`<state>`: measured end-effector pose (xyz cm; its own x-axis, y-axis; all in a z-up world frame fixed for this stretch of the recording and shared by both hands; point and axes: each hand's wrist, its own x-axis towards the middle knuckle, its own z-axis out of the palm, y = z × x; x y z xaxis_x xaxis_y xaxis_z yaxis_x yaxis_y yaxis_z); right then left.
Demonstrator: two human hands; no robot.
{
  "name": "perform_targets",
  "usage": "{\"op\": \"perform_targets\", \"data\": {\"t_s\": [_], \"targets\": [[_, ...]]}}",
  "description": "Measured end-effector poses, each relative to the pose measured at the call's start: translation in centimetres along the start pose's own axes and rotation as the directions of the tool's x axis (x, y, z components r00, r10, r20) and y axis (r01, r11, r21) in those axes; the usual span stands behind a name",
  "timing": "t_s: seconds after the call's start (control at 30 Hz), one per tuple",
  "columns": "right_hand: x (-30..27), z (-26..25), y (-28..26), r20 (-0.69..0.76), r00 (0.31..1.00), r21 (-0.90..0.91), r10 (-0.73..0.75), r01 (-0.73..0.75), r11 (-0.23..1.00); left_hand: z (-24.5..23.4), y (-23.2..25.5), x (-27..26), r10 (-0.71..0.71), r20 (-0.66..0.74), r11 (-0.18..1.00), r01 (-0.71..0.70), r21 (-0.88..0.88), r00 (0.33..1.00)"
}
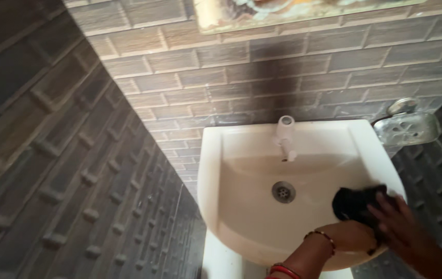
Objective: The person washes a black cloth in a white sink by hand, scrubbing it against the basin surface and wringing it out.
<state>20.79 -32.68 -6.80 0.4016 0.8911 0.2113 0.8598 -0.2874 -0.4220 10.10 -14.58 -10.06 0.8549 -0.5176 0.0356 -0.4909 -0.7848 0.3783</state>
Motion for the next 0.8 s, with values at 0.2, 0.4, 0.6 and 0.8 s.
{"op": "perform_targets", "data": {"t_s": [0.2, 0.4, 0.6, 0.8], "targets": [[-0.9, -0.7, -1.6, 0.174, 0.983, 0.006, 0.062, -0.064, 0.998, -5.4, 6.0, -4.2, -0.385, 0.1, 0.812, 0.388, -0.436, 0.917], [5.1, -3.5, -2.4, 0.043, 0.971, -0.301, -0.235, 0.237, 0.924, -5.2, 5.8, -2.8, -0.466, -0.019, 0.765, 0.392, -0.511, 0.884], [10.5, -6.6, -2.4, 0.093, 0.995, -0.369, -0.023, 0.056, 0.928, -6.3, 5.1, 0.1, -0.626, -0.007, 0.608, 0.482, -0.63, 0.78], [14.8, -7.4, -1.0, -0.029, 0.981, -0.251, -0.191, 0.178, 0.951, -8.2, 3.8, 1.2, -0.771, -0.049, 0.494, 0.548, -0.675, 0.635]]}}
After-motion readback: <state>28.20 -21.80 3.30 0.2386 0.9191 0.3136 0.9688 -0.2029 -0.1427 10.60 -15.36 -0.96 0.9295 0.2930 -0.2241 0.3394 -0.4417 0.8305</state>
